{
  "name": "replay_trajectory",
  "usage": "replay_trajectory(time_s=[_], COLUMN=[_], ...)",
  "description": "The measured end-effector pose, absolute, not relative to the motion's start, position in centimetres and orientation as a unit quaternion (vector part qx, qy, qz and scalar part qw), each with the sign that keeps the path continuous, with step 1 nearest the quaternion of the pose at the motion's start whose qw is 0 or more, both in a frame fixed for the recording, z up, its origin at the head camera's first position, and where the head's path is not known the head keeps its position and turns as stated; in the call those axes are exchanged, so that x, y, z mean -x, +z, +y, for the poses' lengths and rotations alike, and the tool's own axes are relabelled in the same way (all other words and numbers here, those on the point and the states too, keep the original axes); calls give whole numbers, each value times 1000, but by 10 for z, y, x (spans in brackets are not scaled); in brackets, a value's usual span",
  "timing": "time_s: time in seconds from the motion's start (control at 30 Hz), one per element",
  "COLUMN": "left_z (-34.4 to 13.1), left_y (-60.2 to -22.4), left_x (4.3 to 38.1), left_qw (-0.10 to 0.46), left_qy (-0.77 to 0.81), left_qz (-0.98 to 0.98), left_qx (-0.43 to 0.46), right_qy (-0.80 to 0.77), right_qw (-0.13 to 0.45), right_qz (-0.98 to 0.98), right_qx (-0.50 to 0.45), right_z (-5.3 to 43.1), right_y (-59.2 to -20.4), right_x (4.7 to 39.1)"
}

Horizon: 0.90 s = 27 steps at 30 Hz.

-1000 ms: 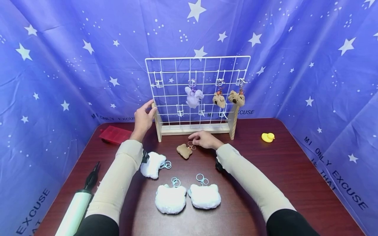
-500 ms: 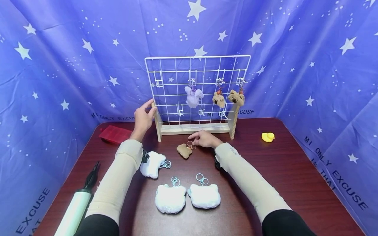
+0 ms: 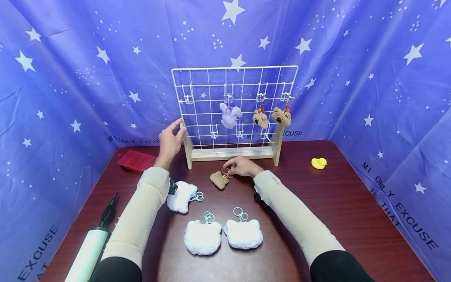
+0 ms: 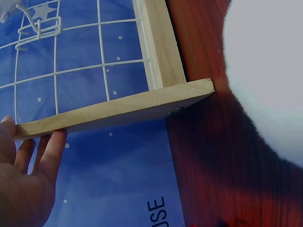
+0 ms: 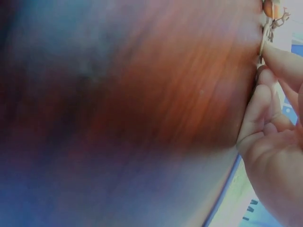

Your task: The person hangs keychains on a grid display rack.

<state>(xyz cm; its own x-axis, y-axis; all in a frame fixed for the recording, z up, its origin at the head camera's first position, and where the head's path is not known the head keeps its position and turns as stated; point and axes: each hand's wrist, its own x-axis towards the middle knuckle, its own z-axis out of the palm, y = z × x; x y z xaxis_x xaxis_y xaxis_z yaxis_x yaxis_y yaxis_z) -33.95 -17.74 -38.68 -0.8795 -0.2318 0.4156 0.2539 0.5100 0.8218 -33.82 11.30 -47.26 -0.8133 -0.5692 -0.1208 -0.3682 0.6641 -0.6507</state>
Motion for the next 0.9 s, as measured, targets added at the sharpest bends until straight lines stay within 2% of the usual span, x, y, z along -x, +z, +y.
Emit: replay_trajectory(time_s=[0.4,0.73,0.9], left_z=[-180,-178,-178], left_y=[-387,-387,-388], left_x=[340,340,341], left_qw=[247,247,255], left_qy=[-488,-484,-479], left_qz=[-837,-839,-840], left_qx=[6,3,4], right_qy=[-291,-247,-235], right_qw=[128,155,141], right_qz=[908,902,903], right_qx=[273,319,331], right_z=[112,109,108], right_y=[-470,-469,-470], right_x=[336,339,340])
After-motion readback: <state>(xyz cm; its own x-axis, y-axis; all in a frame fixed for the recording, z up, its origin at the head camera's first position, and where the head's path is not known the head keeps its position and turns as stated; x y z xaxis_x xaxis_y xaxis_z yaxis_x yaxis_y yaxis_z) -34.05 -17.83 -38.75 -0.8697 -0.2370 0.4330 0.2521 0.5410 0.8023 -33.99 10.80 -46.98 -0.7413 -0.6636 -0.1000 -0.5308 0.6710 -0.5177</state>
